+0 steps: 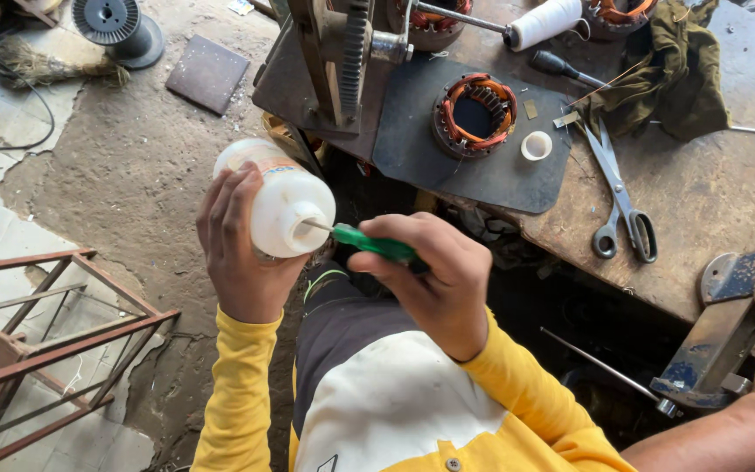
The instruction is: The person winds copper wire onto a motor stator using a manual winding machine. They use a screwdriver to guide the wire into the stator slots, then wipe the wire with a cloth and continue winding.
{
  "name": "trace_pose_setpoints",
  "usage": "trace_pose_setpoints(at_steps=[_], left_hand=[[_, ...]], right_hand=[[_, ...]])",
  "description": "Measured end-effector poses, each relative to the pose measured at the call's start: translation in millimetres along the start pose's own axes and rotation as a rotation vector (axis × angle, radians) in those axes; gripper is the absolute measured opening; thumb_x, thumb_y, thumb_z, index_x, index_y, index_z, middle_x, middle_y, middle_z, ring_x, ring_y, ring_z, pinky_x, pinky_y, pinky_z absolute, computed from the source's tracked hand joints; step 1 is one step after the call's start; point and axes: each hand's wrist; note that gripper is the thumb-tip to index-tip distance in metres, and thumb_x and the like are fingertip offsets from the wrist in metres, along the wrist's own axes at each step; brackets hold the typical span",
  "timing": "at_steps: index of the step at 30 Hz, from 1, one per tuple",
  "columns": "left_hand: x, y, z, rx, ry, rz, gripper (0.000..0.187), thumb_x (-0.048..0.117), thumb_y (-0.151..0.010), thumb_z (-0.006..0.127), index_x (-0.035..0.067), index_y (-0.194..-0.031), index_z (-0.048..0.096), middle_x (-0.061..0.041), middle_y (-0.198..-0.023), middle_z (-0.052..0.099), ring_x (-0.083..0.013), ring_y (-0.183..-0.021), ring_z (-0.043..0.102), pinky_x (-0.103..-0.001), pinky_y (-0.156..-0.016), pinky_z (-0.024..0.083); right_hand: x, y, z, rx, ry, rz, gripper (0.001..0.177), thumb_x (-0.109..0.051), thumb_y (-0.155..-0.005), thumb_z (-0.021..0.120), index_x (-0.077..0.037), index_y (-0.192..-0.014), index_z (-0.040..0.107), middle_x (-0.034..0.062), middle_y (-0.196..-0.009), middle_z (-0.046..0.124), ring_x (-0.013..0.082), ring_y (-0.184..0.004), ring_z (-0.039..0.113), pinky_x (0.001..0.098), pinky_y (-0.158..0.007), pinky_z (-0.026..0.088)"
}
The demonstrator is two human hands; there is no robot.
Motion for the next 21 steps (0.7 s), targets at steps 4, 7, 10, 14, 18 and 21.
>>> trace_pose_setpoints(at_steps=[4, 7, 10, 14, 18, 21], left_hand=[[-35.7, -8.5, -2.9, -0.078, 0.033, -0.075, 0.094, 0.022, -0.071, 0.098, 0.006, -0.147, 0.045, -0.014, -0.145, 0.056, -0.0378, -0.136, 0.054, -0.050, -0.117, 0.044], [-67.4, -21.0, 0.0, -0.206, 0.132, -0.117, 0.094, 0.023, -0.068, 0.097, 0.007, -0.146, 0.046, -0.013, -0.141, 0.059, -0.0376, -0.132, 0.055, -0.049, -0.112, 0.046], [-104.6, -41.7, 0.3, -0.329, 0.210, -0.113, 0.093, 0.021, -0.067, 0.096, 0.009, -0.146, 0.048, -0.014, -0.139, 0.060, -0.0388, -0.129, 0.056, -0.048, -0.108, 0.048], [-143.4, -71.2, 4.6, -0.448, 0.396, -0.079, 0.093, 0.022, -0.068, 0.096, 0.008, -0.146, 0.048, -0.013, -0.139, 0.061, -0.0369, -0.127, 0.057, -0.048, -0.108, 0.047], [-166.9, -93.9, 11.0, -0.524, 0.468, -0.034, 0.095, 0.023, -0.064, 0.097, 0.008, -0.145, 0.050, -0.014, -0.136, 0.062, -0.0385, -0.125, 0.056, -0.047, -0.107, 0.046], [-181.5, -112.0, 16.8, -0.568, 0.525, 0.017, 0.097, 0.024, -0.062, 0.098, 0.007, -0.145, 0.050, -0.015, -0.135, 0.063, -0.0387, -0.125, 0.056, -0.047, -0.108, 0.045]], right_hand=[[1.1, 10.4, -1.0, 0.147, -0.130, 0.307, 0.029, -0.008, -0.096, 0.077, 0.002, -0.121, 0.064, 0.0047, -0.091, 0.070, 0.0066, -0.074, 0.065, 0.0202, -0.066, 0.053], [4.5, 10.3, 7.0, 0.209, -0.077, 0.273, 0.028, -0.008, -0.101, 0.072, 0.003, -0.123, 0.059, 0.0063, -0.096, 0.070, 0.0083, -0.080, 0.069, 0.0206, -0.074, 0.058], [7.7, 4.4, 24.4, 0.249, -0.090, 0.292, 0.028, -0.011, -0.104, 0.070, 0.002, -0.125, 0.057, 0.0067, -0.096, 0.069, 0.0097, -0.081, 0.069, 0.0218, -0.076, 0.058], [9.5, -3.9, 50.9, 0.364, -0.155, 0.295, 0.031, -0.017, -0.107, 0.069, 0.002, -0.127, 0.054, 0.0095, -0.101, 0.066, 0.0136, -0.083, 0.068, 0.0264, -0.078, 0.059], [11.3, -8.8, 84.7, 0.540, -0.173, 0.279, 0.032, -0.023, -0.111, 0.066, -0.001, -0.128, 0.052, 0.0101, -0.103, 0.066, 0.0157, -0.084, 0.067, 0.0303, -0.077, 0.060], [20.4, -12.5, 106.8, 0.601, -0.160, 0.344, 0.033, -0.024, -0.109, 0.066, 0.000, -0.126, 0.051, 0.0109, -0.104, 0.065, 0.0167, -0.081, 0.068, 0.0343, -0.081, 0.060]])
Point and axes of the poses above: each hand's wrist, its own y-axis away from the middle knuckle, its own z-axis out of the palm, x = y × z
